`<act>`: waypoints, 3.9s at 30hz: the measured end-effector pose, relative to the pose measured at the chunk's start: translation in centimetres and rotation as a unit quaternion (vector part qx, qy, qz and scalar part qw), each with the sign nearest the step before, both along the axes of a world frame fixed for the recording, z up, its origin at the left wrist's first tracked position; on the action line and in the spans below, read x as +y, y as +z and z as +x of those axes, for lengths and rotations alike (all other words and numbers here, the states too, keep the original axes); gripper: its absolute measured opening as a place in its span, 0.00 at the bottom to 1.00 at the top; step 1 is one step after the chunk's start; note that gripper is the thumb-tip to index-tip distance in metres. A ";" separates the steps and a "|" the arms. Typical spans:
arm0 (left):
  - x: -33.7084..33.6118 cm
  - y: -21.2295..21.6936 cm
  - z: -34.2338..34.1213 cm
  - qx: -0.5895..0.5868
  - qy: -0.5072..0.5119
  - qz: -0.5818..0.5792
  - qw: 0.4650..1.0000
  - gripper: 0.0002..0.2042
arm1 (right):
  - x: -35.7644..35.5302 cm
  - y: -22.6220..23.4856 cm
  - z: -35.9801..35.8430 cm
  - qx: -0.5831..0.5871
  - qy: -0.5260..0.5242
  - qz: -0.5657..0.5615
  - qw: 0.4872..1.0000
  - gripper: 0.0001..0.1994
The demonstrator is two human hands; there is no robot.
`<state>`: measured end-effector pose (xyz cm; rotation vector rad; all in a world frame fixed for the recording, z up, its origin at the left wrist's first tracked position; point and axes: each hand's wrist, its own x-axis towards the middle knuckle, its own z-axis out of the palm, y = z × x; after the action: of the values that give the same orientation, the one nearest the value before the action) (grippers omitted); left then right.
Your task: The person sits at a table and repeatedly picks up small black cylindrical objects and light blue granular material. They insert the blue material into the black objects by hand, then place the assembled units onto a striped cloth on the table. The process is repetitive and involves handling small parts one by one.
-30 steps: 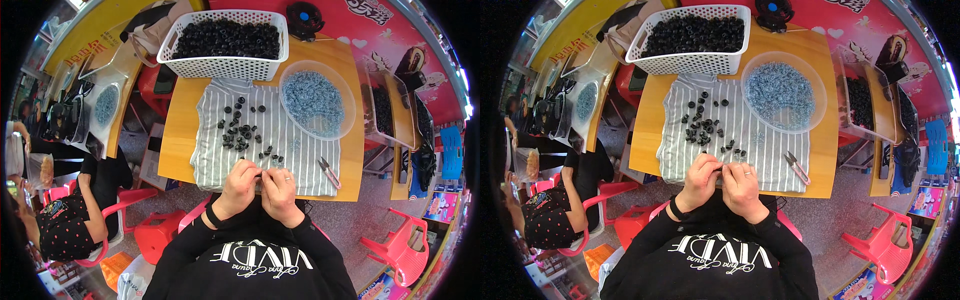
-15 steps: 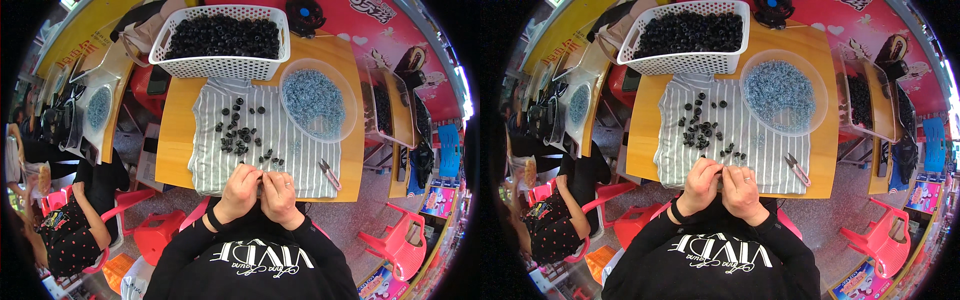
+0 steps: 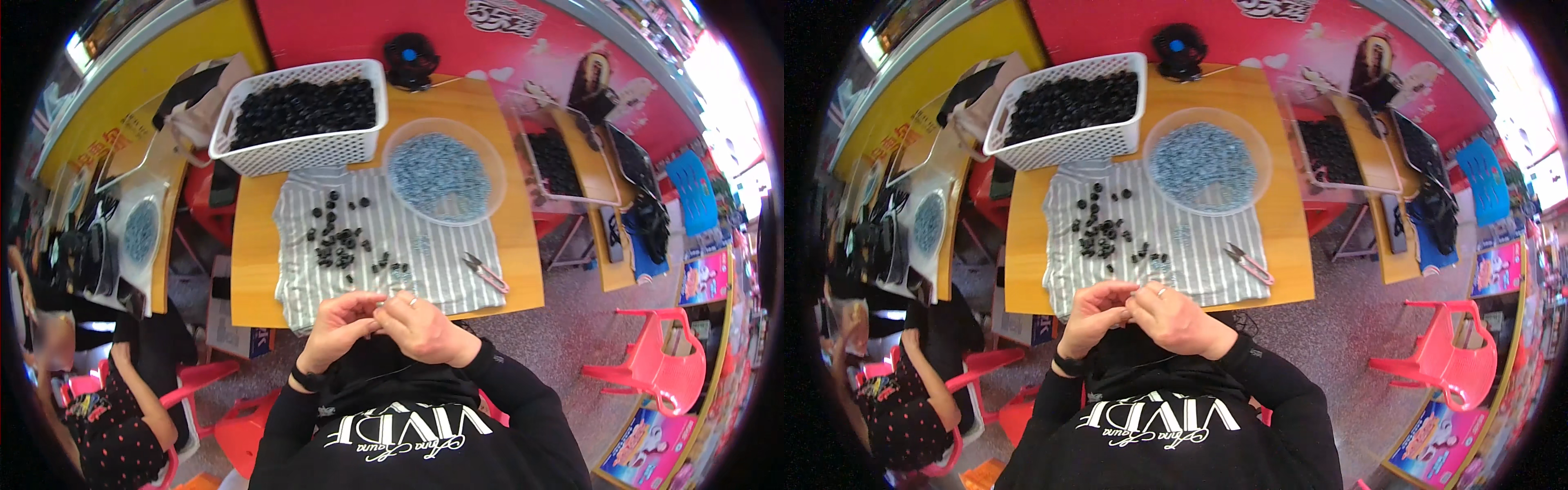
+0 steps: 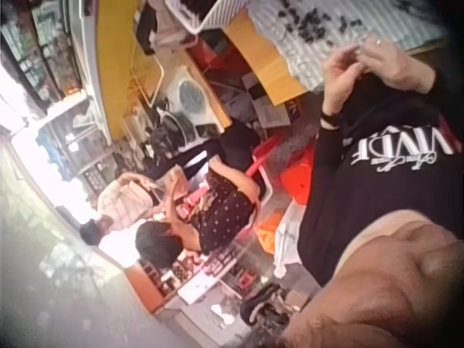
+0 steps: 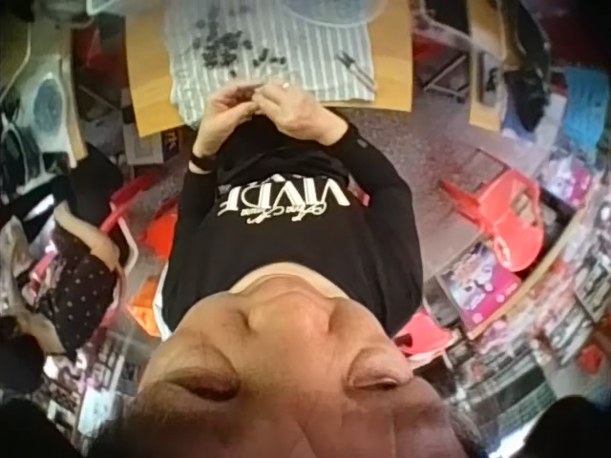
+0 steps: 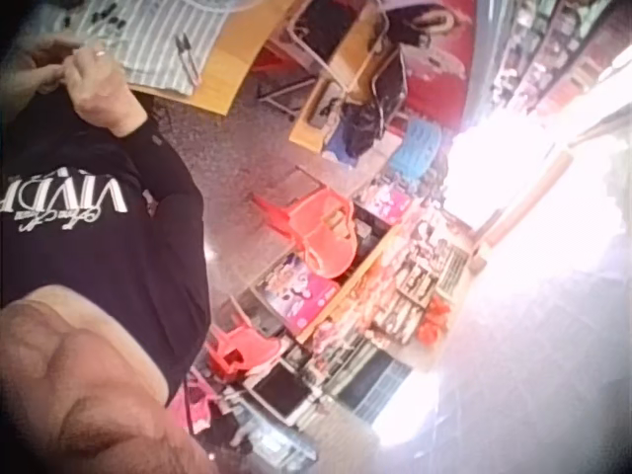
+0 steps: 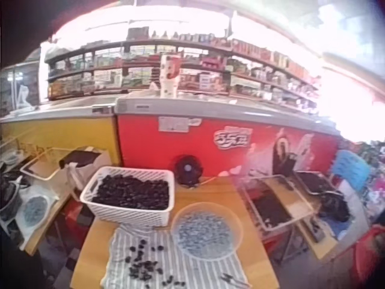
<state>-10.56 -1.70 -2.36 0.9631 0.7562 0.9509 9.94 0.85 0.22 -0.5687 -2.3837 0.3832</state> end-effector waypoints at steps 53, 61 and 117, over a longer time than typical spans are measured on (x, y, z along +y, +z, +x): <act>-2.6 -1.9 1.6 -0.053 0.199 0.110 0.972 0.15 | -0.8 2.6 -1.9 0.171 -0.118 -0.464 0.861 0.06; -4.4 -2.5 3.7 -0.063 0.153 0.074 0.983 0.15 | -6.1 -1.9 -1.2 0.348 -0.173 -0.436 0.812 0.06; 0.3 2.0 4.4 0.342 0.134 0.315 0.875 0.13 | -0.7 -1.6 2.2 0.151 -0.206 -0.257 0.932 0.07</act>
<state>-6.15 -1.37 -0.34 1.8626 1.2298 1.1336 12.19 0.10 -1.38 -1.1332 -1.7990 0.8426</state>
